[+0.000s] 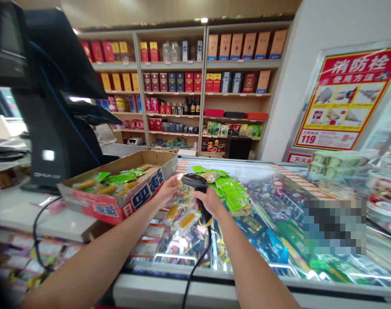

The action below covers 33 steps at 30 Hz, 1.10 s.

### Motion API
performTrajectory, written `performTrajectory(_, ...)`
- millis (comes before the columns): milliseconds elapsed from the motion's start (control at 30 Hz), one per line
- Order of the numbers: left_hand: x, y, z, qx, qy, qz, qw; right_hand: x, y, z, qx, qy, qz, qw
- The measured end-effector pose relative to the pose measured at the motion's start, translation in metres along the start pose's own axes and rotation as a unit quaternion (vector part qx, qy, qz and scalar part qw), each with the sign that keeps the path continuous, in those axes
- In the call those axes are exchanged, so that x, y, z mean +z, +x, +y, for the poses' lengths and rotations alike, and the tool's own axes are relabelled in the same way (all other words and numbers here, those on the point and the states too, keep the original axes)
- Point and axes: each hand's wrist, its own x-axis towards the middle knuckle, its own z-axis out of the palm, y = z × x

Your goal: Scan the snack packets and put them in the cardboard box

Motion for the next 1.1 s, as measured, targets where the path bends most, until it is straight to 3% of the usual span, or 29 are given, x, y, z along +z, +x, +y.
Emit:
performTrajectory(300,0.006,-0.001,-0.001,0.014,0.034,0.031,0.999,0.003,0.0,0.0,0.016,0.028,0.02,0.999)
performTrajectory(433,0.014,-0.008,0.022,0.096,0.162,0.087,0.978,0.012,0.001,-0.009,0.007,0.051,0.039,0.998)
performTrajectory(600,0.005,-0.03,0.093,0.237,0.365,0.161,0.886,0.04,0.004,-0.047,-0.02,0.079,0.014,0.997)
performTrajectory(700,-0.017,-0.047,0.136,0.25,0.457,0.254,0.815,0.065,0.01,-0.073,-0.034,0.085,-0.023,0.996)
performTrajectory(800,-0.048,-0.061,0.165,0.207,0.539,0.354,0.736,0.094,0.019,-0.091,-0.027,0.094,-0.068,0.993)
performTrajectory(867,-0.067,-0.066,0.175,0.155,0.573,0.397,0.7,0.114,0.025,-0.097,-0.026,0.097,-0.102,0.99)
performTrajectory(933,-0.082,-0.067,0.178,0.123,0.586,0.414,0.686,0.131,0.029,-0.098,-0.028,0.086,-0.122,0.988)
performTrajectory(1033,-0.089,-0.068,0.174,0.177,0.582,0.41,0.679,0.146,0.031,-0.095,-0.025,0.06,-0.132,0.989)
performTrajectory(1100,-0.081,-0.069,0.167,0.248,0.575,0.383,0.679,0.144,0.03,-0.09,-0.025,0.061,-0.127,0.99)
